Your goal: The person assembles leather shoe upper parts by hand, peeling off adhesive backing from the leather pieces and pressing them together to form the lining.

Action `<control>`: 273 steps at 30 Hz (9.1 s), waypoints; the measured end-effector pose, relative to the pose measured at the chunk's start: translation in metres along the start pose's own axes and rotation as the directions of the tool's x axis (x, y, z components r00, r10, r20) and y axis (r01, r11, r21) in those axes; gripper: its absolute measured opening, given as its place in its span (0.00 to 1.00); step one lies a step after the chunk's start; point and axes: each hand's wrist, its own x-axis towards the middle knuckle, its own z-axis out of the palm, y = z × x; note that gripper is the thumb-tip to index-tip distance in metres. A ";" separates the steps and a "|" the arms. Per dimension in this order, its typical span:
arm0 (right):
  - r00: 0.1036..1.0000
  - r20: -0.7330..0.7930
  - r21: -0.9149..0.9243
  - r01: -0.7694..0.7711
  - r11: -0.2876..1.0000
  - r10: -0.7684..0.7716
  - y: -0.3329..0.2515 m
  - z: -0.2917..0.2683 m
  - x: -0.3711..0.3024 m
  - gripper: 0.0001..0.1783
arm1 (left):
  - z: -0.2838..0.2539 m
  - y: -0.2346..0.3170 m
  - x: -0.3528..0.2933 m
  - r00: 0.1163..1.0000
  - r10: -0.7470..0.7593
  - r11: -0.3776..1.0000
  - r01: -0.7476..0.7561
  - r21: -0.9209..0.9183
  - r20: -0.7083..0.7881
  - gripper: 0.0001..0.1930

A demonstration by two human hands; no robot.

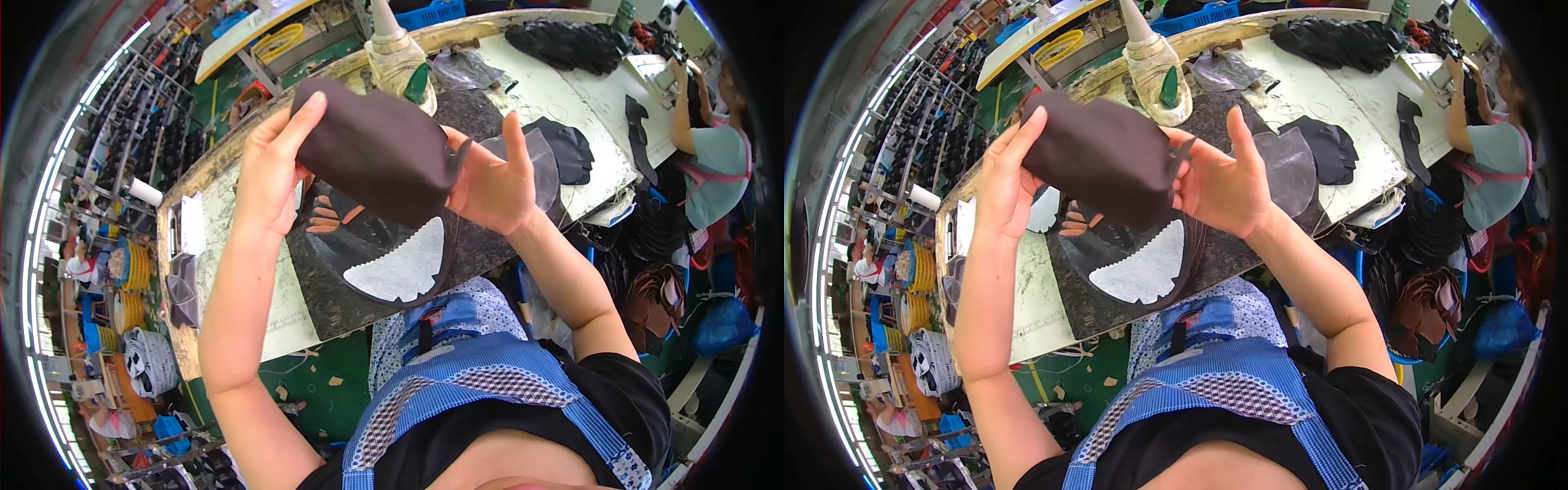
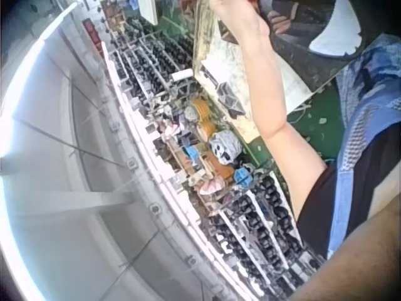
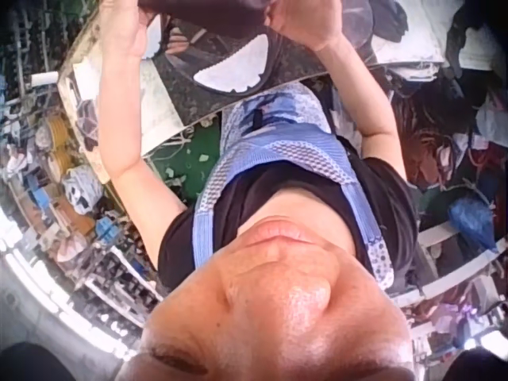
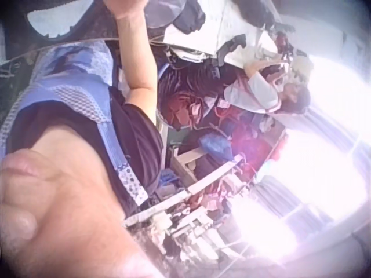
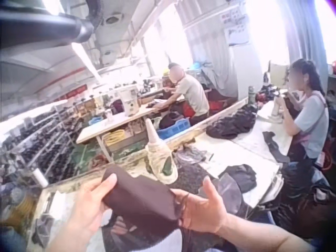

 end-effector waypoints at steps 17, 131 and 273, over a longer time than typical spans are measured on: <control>0.788 0.183 -0.896 0.380 0.230 -0.588 -0.012 0.023 0.012 0.07 | -0.014 -0.081 -0.029 0.848 0.442 0.883 -0.468 -0.023 -0.293 0.09; 0.874 -0.059 -0.974 -0.156 -0.162 -0.483 -0.126 -0.039 -0.059 0.15 | 0.112 -0.092 0.020 0.516 0.612 0.208 -0.836 0.508 0.599 0.29; 0.930 -0.279 -0.907 -0.337 0.251 0.241 0.004 0.006 -0.142 0.12 | 0.116 -0.069 -0.119 -0.304 0.489 0.146 -0.896 -0.420 0.818 0.13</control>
